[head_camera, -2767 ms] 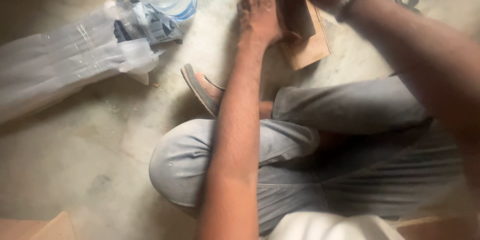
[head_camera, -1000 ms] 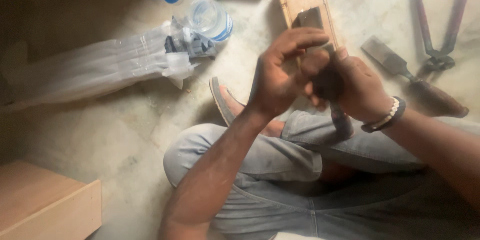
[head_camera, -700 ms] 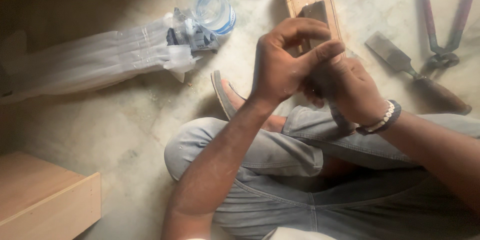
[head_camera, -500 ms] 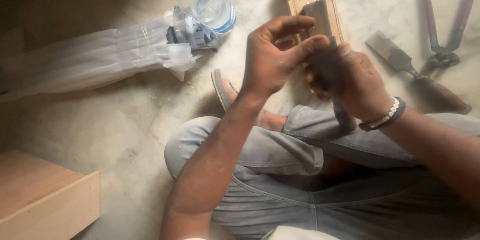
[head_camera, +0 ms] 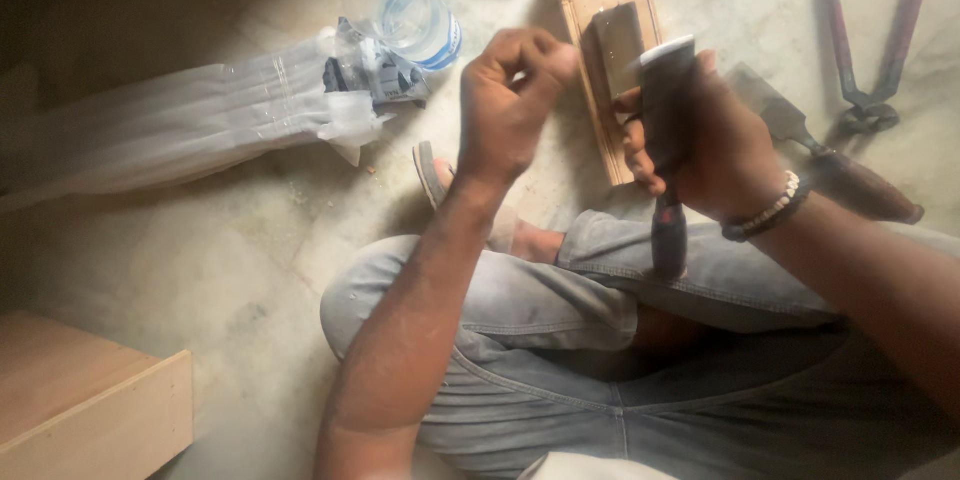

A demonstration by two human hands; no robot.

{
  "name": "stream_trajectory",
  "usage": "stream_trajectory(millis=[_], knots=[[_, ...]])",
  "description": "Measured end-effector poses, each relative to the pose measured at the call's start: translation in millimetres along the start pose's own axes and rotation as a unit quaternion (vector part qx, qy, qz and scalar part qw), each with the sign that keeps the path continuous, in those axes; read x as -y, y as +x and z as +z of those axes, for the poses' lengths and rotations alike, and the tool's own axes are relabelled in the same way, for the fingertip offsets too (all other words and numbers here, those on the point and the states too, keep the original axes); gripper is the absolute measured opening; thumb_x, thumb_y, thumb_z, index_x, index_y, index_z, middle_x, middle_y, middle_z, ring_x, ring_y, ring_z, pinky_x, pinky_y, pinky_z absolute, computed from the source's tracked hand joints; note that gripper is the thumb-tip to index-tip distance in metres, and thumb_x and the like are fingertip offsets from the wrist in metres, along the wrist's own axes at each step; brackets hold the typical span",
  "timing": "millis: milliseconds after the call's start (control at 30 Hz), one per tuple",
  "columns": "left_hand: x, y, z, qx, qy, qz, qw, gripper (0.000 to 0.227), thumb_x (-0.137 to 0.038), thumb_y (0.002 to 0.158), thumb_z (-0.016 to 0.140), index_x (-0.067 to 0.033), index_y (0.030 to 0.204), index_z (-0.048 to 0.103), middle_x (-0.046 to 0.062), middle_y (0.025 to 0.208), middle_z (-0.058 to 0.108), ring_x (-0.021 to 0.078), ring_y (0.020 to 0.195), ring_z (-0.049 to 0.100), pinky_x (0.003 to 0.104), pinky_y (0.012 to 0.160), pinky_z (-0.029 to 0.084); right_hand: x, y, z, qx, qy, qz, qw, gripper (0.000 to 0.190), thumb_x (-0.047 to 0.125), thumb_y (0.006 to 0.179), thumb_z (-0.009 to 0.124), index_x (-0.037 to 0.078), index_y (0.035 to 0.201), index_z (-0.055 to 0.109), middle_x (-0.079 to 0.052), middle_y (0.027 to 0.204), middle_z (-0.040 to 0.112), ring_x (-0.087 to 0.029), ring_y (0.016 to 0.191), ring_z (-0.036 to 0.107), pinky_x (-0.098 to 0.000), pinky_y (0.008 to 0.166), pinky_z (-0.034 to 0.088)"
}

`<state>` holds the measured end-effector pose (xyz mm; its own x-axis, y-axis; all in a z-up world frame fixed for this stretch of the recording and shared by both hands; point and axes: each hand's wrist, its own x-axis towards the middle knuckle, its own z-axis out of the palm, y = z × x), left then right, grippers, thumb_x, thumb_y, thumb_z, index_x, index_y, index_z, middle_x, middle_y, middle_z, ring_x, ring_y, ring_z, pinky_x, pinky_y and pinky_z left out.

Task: The person sits on the floor and sharpens a chisel on a sharpening stone mounted on a wooden block. They repeatedly rub the blade against the stone, periodically inspecting the edge and applying water from a bottle to the stone to lubricate the surface.

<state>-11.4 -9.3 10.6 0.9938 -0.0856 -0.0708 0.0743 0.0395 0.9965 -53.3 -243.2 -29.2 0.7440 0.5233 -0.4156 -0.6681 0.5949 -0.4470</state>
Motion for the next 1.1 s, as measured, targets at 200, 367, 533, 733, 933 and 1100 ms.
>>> stream_trajectory(millis=[200, 367, 533, 733, 933, 1100], knots=[[-27, -6, 22, 0.181, -0.012, 0.003, 0.983, 0.049, -0.022, 0.092, 0.075, -0.0006, 0.132, 0.058, 0.014, 0.126, 0.057, 0.0192, 0.112, 0.066, 0.034, 0.096, 0.061, 0, -2, 16, 0.041, 0.0, -0.033, 0.999, 0.054, 0.056, 0.117, 0.04, 0.005, 0.125, 0.056, -0.015, 0.092, 0.068, -0.023, 0.07, 0.069, -0.0319, 0.055, 0.056], [-22, -12, 28, 0.206, -0.13, -0.087, 0.966, 0.035, -0.012, 0.101, 0.069, 0.0066, 0.13, 0.064, 0.013, 0.143, 0.051, 0.0225, 0.091, 0.075, 0.029, 0.066, 0.065, 0, -5, 24, 0.031, -0.025, -0.007, 0.999, 0.06, 0.058, 0.111, 0.04, 0.002, 0.123, 0.058, -0.015, 0.087, 0.069, -0.024, 0.072, 0.071, -0.0313, 0.057, 0.058], [-16, -16, 26, 0.197, -0.092, -0.03, 0.976, 0.029, -0.006, 0.107, 0.069, 0.0068, 0.133, 0.065, 0.014, 0.147, 0.051, 0.0199, 0.105, 0.073, 0.026, 0.075, 0.064, -1, -5, 25, 0.005, -0.041, 0.005, 0.999, 0.059, 0.059, 0.111, 0.041, 0.003, 0.123, 0.057, -0.015, 0.087, 0.069, -0.023, 0.069, 0.069, -0.0327, 0.058, 0.058], [-15, -17, 25, 0.194, -0.095, -0.016, 0.976, 0.033, -0.006, 0.103, 0.069, 0.0006, 0.135, 0.063, 0.011, 0.149, 0.049, 0.0215, 0.124, 0.067, 0.03, 0.09, 0.066, -2, -5, 24, 0.002, -0.038, 0.008, 0.999, 0.06, 0.061, 0.109, 0.042, 0.005, 0.124, 0.057, -0.013, 0.091, 0.068, -0.023, 0.073, 0.07, -0.0337, 0.058, 0.058], [-7, -16, 24, 0.19, -0.099, -0.006, 0.977, 0.041, -0.015, 0.102, 0.075, -0.0042, 0.139, 0.061, 0.012, 0.144, 0.055, 0.0254, 0.135, 0.06, 0.041, 0.117, 0.054, 0, -7, 25, 0.026, -0.077, -0.006, 0.997, 0.063, 0.064, 0.103, 0.048, 0.005, 0.124, 0.058, -0.009, 0.098, 0.067, -0.02, 0.081, 0.068, -0.0328, 0.061, 0.058], [-6, -13, 20, 0.139, -0.047, 0.019, 0.989, 0.064, -0.033, 0.1, 0.077, -0.007, 0.152, 0.051, 0.011, 0.146, 0.059, 0.0274, 0.134, 0.062, 0.042, 0.12, 0.055, 9, -8, 26, 0.068, -0.134, -0.104, 0.983, 0.05, 0.051, 0.103, 0.069, 0.006, 0.124, 0.06, -0.005, 0.109, 0.067, -0.013, 0.091, 0.063, -0.0296, 0.077, 0.056]])
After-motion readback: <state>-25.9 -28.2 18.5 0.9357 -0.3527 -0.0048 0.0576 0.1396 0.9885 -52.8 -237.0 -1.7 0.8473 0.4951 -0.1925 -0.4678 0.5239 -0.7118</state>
